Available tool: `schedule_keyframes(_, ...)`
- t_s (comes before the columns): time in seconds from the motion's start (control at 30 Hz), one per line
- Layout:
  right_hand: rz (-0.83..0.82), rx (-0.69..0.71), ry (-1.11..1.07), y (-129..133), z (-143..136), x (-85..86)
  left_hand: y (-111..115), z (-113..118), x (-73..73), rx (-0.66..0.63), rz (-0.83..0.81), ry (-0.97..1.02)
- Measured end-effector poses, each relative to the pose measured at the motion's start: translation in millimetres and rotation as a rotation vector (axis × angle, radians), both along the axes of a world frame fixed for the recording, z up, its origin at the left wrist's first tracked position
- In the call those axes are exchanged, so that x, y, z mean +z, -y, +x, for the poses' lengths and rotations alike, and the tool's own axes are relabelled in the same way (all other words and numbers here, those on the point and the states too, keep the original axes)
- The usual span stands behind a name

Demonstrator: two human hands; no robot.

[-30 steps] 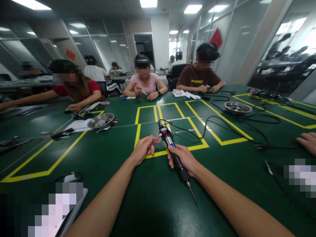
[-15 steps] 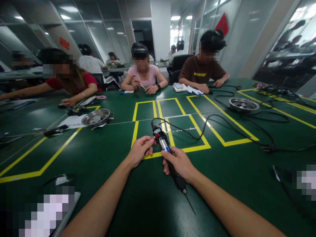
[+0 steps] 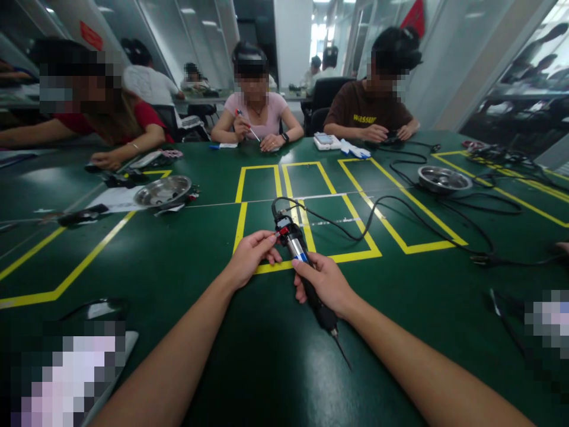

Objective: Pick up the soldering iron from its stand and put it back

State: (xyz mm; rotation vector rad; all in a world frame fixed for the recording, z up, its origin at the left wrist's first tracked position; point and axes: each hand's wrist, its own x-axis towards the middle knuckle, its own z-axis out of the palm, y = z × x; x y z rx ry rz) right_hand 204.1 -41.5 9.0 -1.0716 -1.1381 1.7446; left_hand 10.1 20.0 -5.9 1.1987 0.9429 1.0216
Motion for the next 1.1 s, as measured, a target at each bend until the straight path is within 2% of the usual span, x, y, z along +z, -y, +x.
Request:
schedule_keyframes(0.2, 0.003, -0.003, 0.016, 2.4, -1.2, 1.5, -1.5, -1.4, -3.9, 0.000, 0.013, 0.045)
schedule_keyframes(0.5, 0.015, -0.011, 0.018, 5.3, -5.3, 4.6, -0.6, -3.8, 0.7, -0.007, -0.033, 0.101)
schedule_keyframes(0.77, -0.007, -0.005, -0.015, 7.0, -0.4, 6.2, -1.0, -5.7, -3.2, -0.035, -0.014, 0.101)
schedule_keyframes(1.1, 0.017, 0.018, 0.019, 6.1, -1.7, -5.3, -1.3, -2.1, -8.1, -0.004, 0.000, 0.095)
